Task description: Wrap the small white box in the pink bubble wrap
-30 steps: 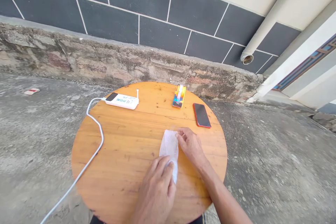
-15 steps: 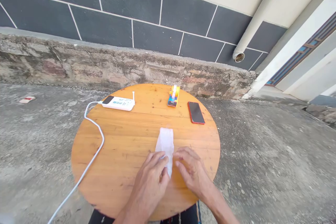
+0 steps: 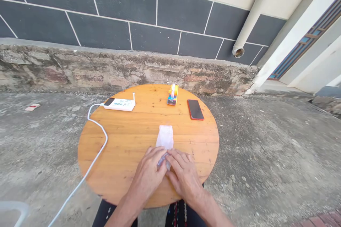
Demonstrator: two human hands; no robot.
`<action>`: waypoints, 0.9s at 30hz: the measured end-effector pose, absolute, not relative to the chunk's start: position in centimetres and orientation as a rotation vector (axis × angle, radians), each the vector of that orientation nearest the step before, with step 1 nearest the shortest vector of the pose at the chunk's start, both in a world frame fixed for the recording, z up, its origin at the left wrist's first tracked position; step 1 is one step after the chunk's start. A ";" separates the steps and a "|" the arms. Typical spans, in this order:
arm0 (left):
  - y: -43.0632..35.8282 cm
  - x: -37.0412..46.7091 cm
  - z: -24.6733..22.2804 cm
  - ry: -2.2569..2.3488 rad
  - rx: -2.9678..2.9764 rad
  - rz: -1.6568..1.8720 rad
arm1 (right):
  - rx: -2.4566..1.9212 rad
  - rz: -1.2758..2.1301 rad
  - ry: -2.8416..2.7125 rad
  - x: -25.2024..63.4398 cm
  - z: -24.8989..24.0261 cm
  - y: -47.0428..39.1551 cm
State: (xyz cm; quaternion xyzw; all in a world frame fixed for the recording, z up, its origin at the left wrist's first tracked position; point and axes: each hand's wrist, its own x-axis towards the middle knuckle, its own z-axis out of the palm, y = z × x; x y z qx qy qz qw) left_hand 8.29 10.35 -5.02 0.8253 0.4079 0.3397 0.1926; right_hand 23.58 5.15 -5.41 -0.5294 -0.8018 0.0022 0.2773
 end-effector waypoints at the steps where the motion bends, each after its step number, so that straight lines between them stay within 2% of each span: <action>1: 10.3 8.3 -4.9 1.151 2.296 0.956 | -1.425 -0.008 -2.160 23.5 -5.5 5.1; 7: 10.2 8.1 -4.5 1.126 2.246 0.956 | -1.439 -0.127 -2.194 23.3 -5.9 5.2; 17: 10.8 6.1 -5.2 0.973 2.248 0.822 | -1.446 -0.129 -2.250 23.3 -6.1 5.2; 27: 9.9 7.3 -4.7 1.104 2.212 0.889 | -1.475 -0.268 -2.211 22.1 -7.2 5.0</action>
